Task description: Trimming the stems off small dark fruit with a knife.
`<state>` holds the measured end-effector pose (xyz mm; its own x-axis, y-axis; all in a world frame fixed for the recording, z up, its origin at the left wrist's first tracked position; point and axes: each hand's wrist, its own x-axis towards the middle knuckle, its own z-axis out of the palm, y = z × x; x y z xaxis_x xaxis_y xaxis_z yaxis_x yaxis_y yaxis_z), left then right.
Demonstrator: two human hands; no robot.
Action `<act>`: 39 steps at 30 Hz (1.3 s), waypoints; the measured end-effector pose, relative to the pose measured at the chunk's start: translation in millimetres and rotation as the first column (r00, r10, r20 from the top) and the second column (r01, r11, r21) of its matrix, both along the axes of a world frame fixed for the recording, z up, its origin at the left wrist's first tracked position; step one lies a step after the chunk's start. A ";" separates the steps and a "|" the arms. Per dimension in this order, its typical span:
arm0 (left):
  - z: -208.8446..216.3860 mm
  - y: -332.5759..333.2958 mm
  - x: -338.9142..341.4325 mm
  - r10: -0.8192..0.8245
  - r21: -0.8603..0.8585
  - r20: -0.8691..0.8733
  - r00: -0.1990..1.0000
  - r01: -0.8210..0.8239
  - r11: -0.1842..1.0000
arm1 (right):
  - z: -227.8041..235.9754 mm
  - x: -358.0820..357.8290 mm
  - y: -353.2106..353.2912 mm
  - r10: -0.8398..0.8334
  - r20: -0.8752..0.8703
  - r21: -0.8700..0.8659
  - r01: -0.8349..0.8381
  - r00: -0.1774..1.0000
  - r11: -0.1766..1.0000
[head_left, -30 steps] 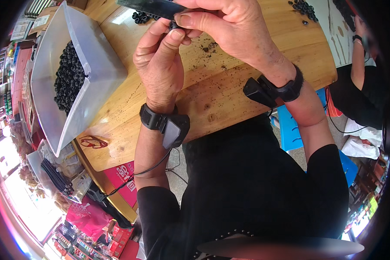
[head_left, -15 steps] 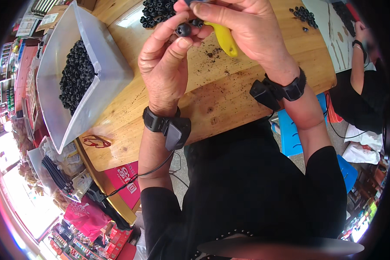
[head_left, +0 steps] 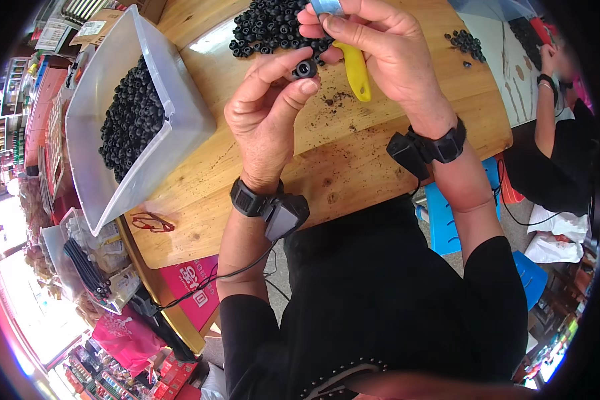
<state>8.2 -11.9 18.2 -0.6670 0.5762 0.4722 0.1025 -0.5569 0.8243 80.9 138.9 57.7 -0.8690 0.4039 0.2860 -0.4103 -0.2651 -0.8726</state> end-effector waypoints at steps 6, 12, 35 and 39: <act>20.2 -10.6 -1.8 0.323 -0.024 -0.271 0.907 -0.342 0.940 | -0.9 -4.1 11.4 -0.048 0.146 -0.090 0.062 0.988 0.994; 69.8 -51.8 -24.0 0.471 -0.043 -0.810 0.350 -0.836 0.547 | -2.1 -2.1 31.6 -0.176 0.114 -0.177 0.195 0.978 0.965; -27.9 28.9 -25.0 0.121 -0.358 -0.873 0.473 -0.788 0.501 | -2.5 0.6 62.4 -0.247 -0.042 -0.329 0.220 0.968 0.918; -44.7 34.1 -37.5 0.107 -0.369 -0.877 0.468 -0.800 0.472 | -2.3 -1.1 59.6 -0.219 -0.023 -0.321 0.200 0.976 0.926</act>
